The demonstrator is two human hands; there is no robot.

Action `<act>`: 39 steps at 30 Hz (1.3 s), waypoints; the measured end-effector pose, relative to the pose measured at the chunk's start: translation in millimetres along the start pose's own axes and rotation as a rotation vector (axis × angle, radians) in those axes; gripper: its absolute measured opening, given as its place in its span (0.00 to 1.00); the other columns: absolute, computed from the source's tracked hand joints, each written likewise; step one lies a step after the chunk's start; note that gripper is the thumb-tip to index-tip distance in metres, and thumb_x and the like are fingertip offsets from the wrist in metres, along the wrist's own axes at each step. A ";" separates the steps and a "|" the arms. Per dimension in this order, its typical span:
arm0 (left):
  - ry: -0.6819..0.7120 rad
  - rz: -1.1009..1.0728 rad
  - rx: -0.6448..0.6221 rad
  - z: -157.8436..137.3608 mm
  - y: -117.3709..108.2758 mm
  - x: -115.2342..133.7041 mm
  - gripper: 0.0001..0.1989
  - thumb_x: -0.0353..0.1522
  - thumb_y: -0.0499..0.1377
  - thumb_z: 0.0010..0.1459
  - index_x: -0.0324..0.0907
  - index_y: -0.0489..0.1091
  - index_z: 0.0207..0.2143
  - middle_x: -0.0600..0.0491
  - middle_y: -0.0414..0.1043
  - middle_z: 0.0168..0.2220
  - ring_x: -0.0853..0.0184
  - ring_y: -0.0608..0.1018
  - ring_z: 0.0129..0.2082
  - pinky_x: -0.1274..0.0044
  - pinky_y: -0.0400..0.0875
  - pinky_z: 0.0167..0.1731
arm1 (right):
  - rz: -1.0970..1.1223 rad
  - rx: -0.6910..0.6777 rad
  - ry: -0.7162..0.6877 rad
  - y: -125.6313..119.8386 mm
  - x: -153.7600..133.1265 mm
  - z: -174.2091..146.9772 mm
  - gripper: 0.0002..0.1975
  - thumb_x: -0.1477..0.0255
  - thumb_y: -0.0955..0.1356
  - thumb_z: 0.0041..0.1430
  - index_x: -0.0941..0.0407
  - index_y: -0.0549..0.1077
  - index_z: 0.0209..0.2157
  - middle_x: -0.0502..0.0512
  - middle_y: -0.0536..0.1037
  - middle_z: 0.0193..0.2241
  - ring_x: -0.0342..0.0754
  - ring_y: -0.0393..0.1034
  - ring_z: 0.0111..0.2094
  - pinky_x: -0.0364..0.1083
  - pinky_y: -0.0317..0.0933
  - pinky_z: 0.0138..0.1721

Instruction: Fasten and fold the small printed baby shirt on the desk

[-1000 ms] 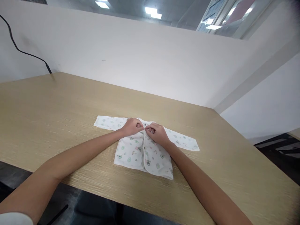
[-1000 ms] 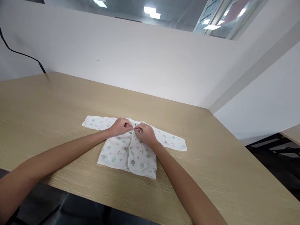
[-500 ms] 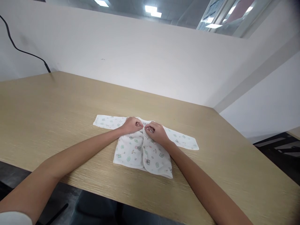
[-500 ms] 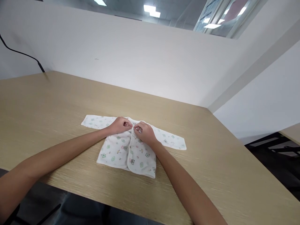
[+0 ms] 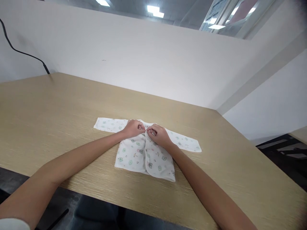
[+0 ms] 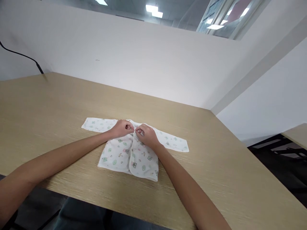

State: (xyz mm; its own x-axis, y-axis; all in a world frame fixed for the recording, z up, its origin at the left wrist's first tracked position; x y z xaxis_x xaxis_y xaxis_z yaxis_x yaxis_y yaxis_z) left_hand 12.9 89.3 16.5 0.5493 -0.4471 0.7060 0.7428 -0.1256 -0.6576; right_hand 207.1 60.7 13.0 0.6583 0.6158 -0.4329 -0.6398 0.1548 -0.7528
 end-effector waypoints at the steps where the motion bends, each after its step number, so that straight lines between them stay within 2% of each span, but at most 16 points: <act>1: 0.003 0.003 -0.003 -0.1 -0.2 0.7 0.05 0.35 0.66 0.51 0.43 0.80 0.27 0.59 0.69 0.21 0.72 0.69 0.24 0.79 0.58 0.28 | -0.001 0.001 0.004 0.0 0.1 0.0 0.05 0.72 0.67 0.60 0.54 0.76 0.33 0.51 0.75 0.30 0.44 0.64 0.27 0.45 0.57 0.32; 17: 0.078 -0.016 -0.042 0.3 0.6 -1.3 0.06 0.33 0.63 0.52 0.42 0.80 0.31 0.58 0.71 0.24 0.72 0.71 0.26 0.79 0.60 0.29 | 0.019 0.012 -0.012 -1.0 -2.5 -0.5 0.03 0.72 0.68 0.59 0.54 0.75 0.32 0.51 0.74 0.29 0.44 0.64 0.27 0.44 0.57 0.32; 26: 0.242 0.131 -0.028 -5.2 0.9 10.3 0.06 0.31 0.59 0.55 0.43 0.76 0.28 0.56 0.70 0.24 0.68 0.73 0.30 0.76 0.61 0.37 | 0.004 -0.005 -0.022 -1.9 -3.1 -1.5 0.02 0.72 0.67 0.59 0.54 0.72 0.32 0.51 0.72 0.29 0.45 0.63 0.28 0.44 0.56 0.32; 33: 0.204 0.109 -0.006 -6.2 1.4 12.3 0.10 0.37 0.60 0.58 0.42 0.76 0.27 0.56 0.72 0.24 0.68 0.74 0.30 0.77 0.60 0.36 | -0.010 0.001 -0.035 -0.6 -1.0 -1.9 0.02 0.73 0.67 0.57 0.54 0.73 0.32 0.51 0.72 0.28 0.45 0.63 0.27 0.44 0.56 0.32; 39: 0.162 0.054 -0.015 -4.9 1.7 9.0 0.07 0.34 0.60 0.56 0.43 0.77 0.30 0.57 0.69 0.23 0.70 0.72 0.28 0.78 0.59 0.32 | -0.006 0.006 -0.047 0.1 -0.1 -2.0 0.02 0.72 0.67 0.58 0.54 0.72 0.31 0.50 0.71 0.28 0.44 0.63 0.27 0.44 0.56 0.32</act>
State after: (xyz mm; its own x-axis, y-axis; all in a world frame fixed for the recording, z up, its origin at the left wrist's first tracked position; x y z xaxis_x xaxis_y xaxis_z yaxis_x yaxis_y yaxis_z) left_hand 17.2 80.6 20.5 0.5185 -0.5905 0.6184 0.7075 -0.1099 -0.6981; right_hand 207.7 59.1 11.9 0.6426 0.6505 -0.4049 -0.6387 0.1629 -0.7520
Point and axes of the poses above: each hand's wrist, its own z-axis towards the middle knuckle, its own y-axis out of the palm, x = y × z, the point moved 2 cm from there along z, towards the middle knuckle
